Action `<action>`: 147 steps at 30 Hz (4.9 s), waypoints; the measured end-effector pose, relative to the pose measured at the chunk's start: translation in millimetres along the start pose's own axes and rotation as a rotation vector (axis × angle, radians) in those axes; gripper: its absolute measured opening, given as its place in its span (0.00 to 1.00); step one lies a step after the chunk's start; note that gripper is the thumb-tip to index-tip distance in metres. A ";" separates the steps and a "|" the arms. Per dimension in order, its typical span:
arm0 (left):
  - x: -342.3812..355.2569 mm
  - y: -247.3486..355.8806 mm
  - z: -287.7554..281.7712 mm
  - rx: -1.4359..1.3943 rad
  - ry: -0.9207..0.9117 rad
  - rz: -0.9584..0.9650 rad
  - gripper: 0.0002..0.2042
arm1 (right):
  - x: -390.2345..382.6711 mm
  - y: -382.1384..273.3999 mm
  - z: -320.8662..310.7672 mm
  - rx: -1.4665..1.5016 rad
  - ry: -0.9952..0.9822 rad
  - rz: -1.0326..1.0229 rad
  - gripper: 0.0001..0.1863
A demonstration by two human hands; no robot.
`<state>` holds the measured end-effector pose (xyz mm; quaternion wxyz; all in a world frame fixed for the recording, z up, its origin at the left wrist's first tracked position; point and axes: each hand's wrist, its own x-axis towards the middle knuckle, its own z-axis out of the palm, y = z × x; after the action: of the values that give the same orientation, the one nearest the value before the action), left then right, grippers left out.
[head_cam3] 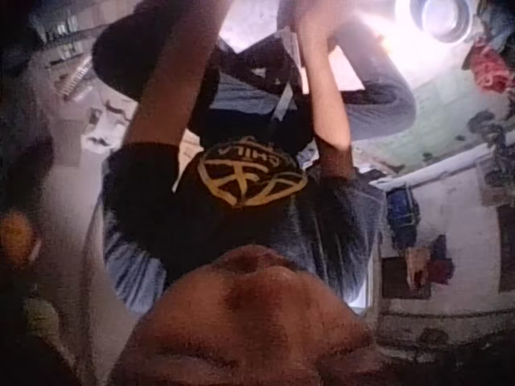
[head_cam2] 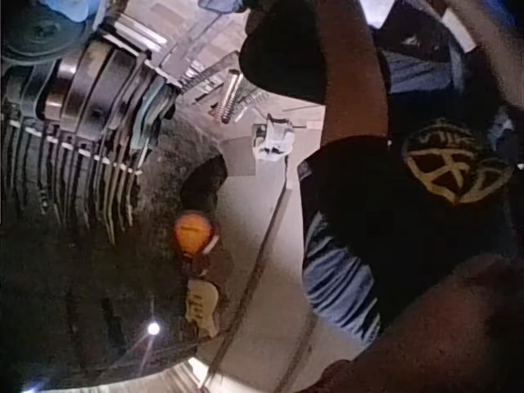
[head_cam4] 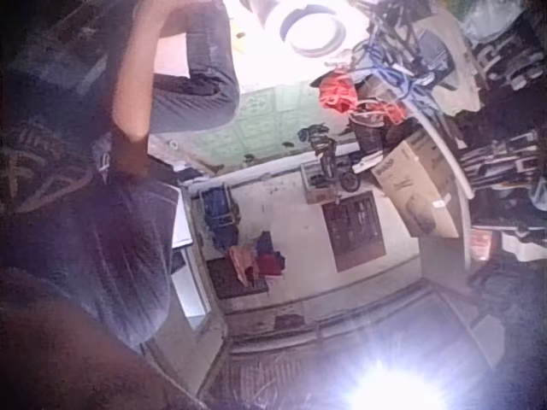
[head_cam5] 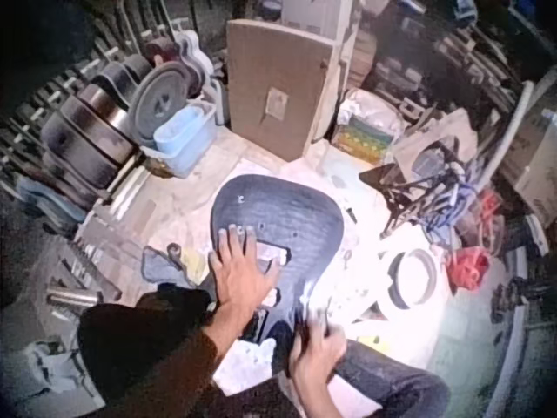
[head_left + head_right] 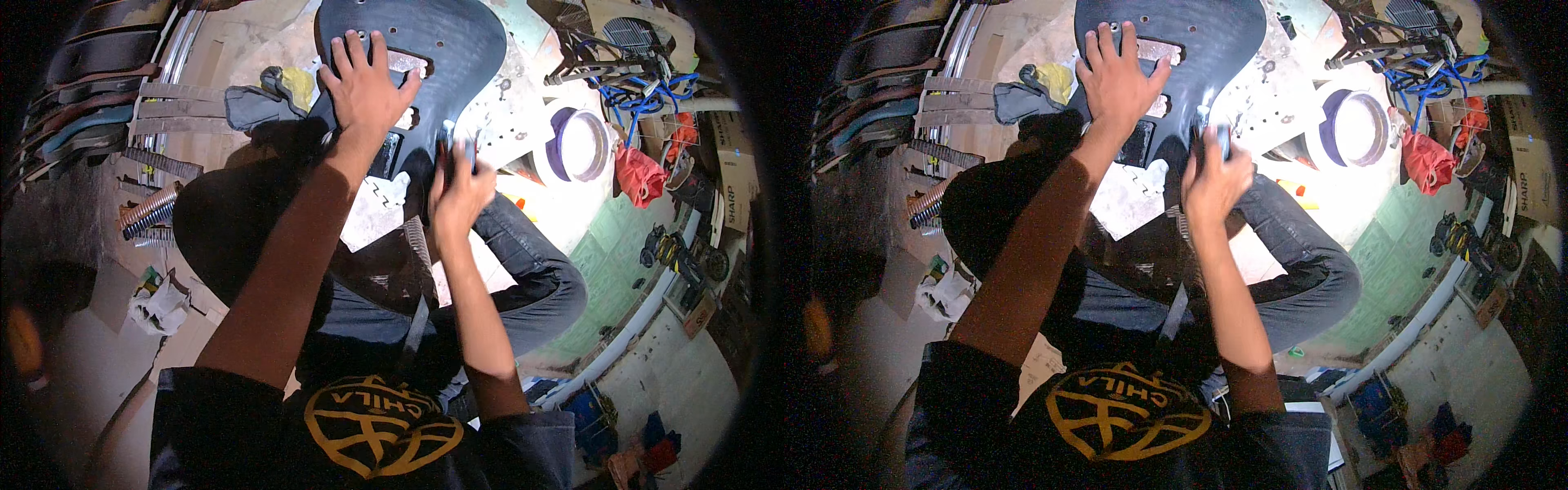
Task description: The person sands the surface of a guitar body using a sanding block and wipes away dust with a cloth.
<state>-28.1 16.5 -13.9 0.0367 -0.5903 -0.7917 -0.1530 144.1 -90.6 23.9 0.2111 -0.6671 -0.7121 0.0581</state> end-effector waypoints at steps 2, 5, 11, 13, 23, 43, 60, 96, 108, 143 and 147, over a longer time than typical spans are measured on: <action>3.8 1.7 -4.1 0.008 0.005 -0.011 0.40 | -64.0 25.2 3.6 0.207 0.049 0.029 0.19; 1.7 1.5 -4.2 -0.008 -0.036 -0.030 0.41 | -81.3 16.1 -15.5 0.114 0.044 0.015 0.26; -1.5 2.5 1.3 -0.018 -0.005 -0.014 0.41 | -25.5 14.5 -2.3 0.048 -0.022 0.035 0.28; 1.4 2.2 -1.2 -0.022 0.022 -0.019 0.40 | -88.5 30.1 -1.6 0.312 0.007 0.039 0.27; 1.4 2.5 0.1 -0.025 0.014 -0.028 0.40 | -100.8 26.0 -13.9 0.189 -0.021 0.085 0.23; 5.1 -0.2 -2.2 0.027 -0.024 -0.031 0.41 | -96.9 19.7 -22.7 0.133 -0.056 0.112 0.25; 1.3 2.9 2.9 -0.038 -0.023 -0.025 0.41 | 21.6 4.2 -1.2 0.031 -0.010 -0.072 0.23; 2.3 1.6 1.7 0.000 0.030 -0.040 0.41 | -110.9 25.4 -7.4 0.149 0.043 0.110 0.21; 0.7 0.1 2.9 -0.050 0.041 -0.052 0.41 | -55.1 -1.3 -11.1 -0.002 0.018 0.177 0.25; 5.2 2.0 -8.2 0.004 -0.072 -0.048 0.41 | -96.6 21.1 -2.7 0.124 0.072 0.110 0.18; 6.9 10.5 -11.8 -0.048 -0.012 -0.033 0.41 | -0.5 -0.7 1.7 0.054 0.078 0.068 0.16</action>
<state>-21.7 22.2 1.1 0.0153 -0.5789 -0.7976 -0.1688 142.8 -90.8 22.6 0.2545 -0.6869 -0.6782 0.0585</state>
